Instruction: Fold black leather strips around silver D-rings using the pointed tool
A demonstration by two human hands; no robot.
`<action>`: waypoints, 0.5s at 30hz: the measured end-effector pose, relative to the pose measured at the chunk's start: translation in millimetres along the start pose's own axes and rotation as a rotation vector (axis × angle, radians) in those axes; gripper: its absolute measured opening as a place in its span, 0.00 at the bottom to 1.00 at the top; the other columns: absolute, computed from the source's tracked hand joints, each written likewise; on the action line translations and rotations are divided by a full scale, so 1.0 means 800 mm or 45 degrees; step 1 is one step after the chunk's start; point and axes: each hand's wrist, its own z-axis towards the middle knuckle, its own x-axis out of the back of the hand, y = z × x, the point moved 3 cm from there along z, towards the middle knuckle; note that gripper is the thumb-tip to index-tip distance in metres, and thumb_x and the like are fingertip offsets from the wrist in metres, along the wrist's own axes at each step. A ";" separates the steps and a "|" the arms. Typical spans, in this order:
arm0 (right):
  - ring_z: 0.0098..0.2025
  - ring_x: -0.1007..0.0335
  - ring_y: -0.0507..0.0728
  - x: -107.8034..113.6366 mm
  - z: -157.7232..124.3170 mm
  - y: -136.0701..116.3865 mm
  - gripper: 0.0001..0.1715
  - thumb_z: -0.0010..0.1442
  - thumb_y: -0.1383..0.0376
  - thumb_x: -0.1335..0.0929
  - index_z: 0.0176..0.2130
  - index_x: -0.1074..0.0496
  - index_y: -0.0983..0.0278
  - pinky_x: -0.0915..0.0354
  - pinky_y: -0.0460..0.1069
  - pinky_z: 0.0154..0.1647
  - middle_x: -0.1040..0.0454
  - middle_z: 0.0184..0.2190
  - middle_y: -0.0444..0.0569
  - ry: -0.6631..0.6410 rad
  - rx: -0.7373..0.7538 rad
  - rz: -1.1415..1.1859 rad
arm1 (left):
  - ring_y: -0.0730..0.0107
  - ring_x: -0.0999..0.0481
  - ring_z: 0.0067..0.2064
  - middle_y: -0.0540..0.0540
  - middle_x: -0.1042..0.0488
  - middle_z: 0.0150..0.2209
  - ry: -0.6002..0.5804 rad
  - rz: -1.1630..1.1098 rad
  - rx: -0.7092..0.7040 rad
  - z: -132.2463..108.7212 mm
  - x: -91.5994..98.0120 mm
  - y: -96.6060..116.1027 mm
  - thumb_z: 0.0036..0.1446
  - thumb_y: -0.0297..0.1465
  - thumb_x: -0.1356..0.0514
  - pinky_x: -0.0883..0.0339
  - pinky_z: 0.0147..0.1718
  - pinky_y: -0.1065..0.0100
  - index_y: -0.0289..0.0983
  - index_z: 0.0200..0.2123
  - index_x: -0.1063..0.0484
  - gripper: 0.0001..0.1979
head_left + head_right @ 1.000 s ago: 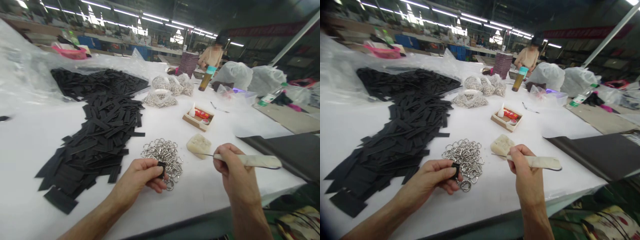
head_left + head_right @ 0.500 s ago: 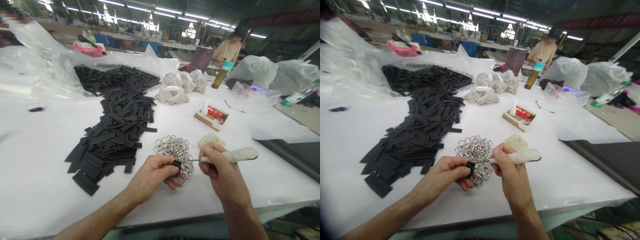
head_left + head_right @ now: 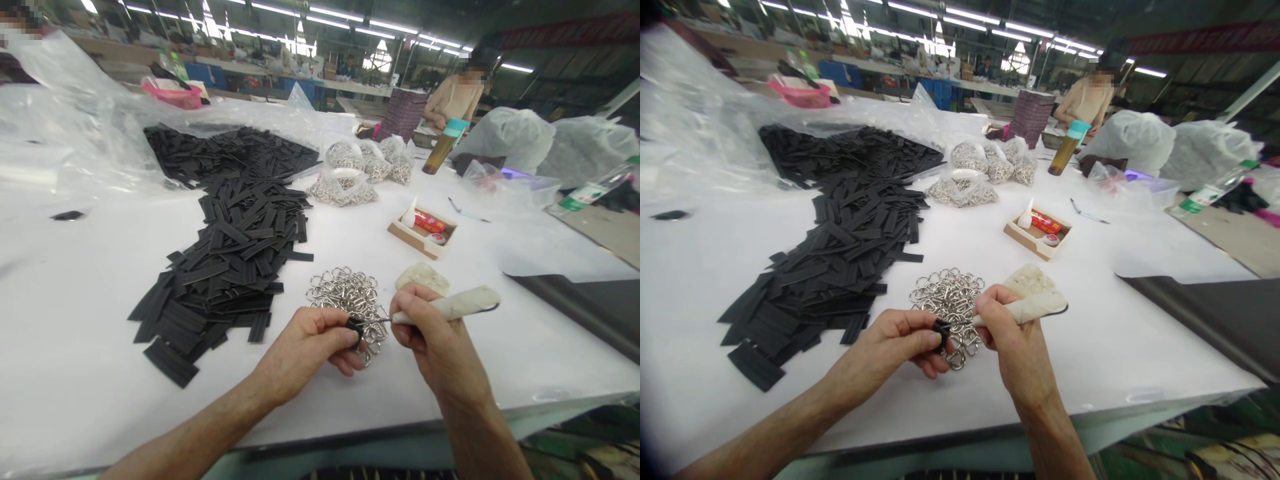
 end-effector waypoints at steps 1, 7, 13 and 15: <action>0.19 0.53 0.47 -0.001 0.001 0.001 0.18 0.58 0.60 0.35 0.21 0.39 0.64 0.56 0.43 0.17 0.44 0.16 0.39 -0.010 -0.005 0.007 | 0.71 0.24 0.27 0.45 0.24 0.27 -0.002 -0.002 0.000 0.000 0.000 0.000 0.51 0.28 0.43 0.29 0.28 0.72 0.31 0.29 0.27 0.07; 0.18 0.56 0.46 -0.002 0.014 0.003 0.17 0.57 0.59 0.34 0.21 0.39 0.65 0.59 0.42 0.16 0.46 0.15 0.38 -0.090 -0.033 0.039 | 0.71 0.24 0.26 0.45 0.24 0.25 -0.009 -0.011 0.014 0.001 0.000 -0.001 0.52 0.30 0.42 0.29 0.27 0.73 0.30 0.28 0.27 0.08; 0.16 0.59 0.45 -0.009 0.042 0.000 0.18 0.54 0.58 0.34 0.20 0.38 0.65 0.63 0.42 0.15 0.48 0.13 0.36 -0.321 -0.206 -0.045 | 0.73 0.25 0.23 0.45 0.25 0.23 0.017 -0.029 0.046 0.002 0.002 -0.008 0.50 0.32 0.41 0.31 0.22 0.75 0.30 0.26 0.27 0.09; 0.15 0.59 0.45 -0.013 0.051 -0.001 0.18 0.54 0.58 0.34 0.20 0.39 0.65 0.63 0.43 0.14 0.48 0.13 0.37 -0.383 -0.241 -0.081 | 0.73 0.25 0.23 0.45 0.25 0.24 0.027 -0.044 0.047 0.003 0.003 -0.009 0.49 0.33 0.40 0.31 0.22 0.74 0.30 0.25 0.27 0.10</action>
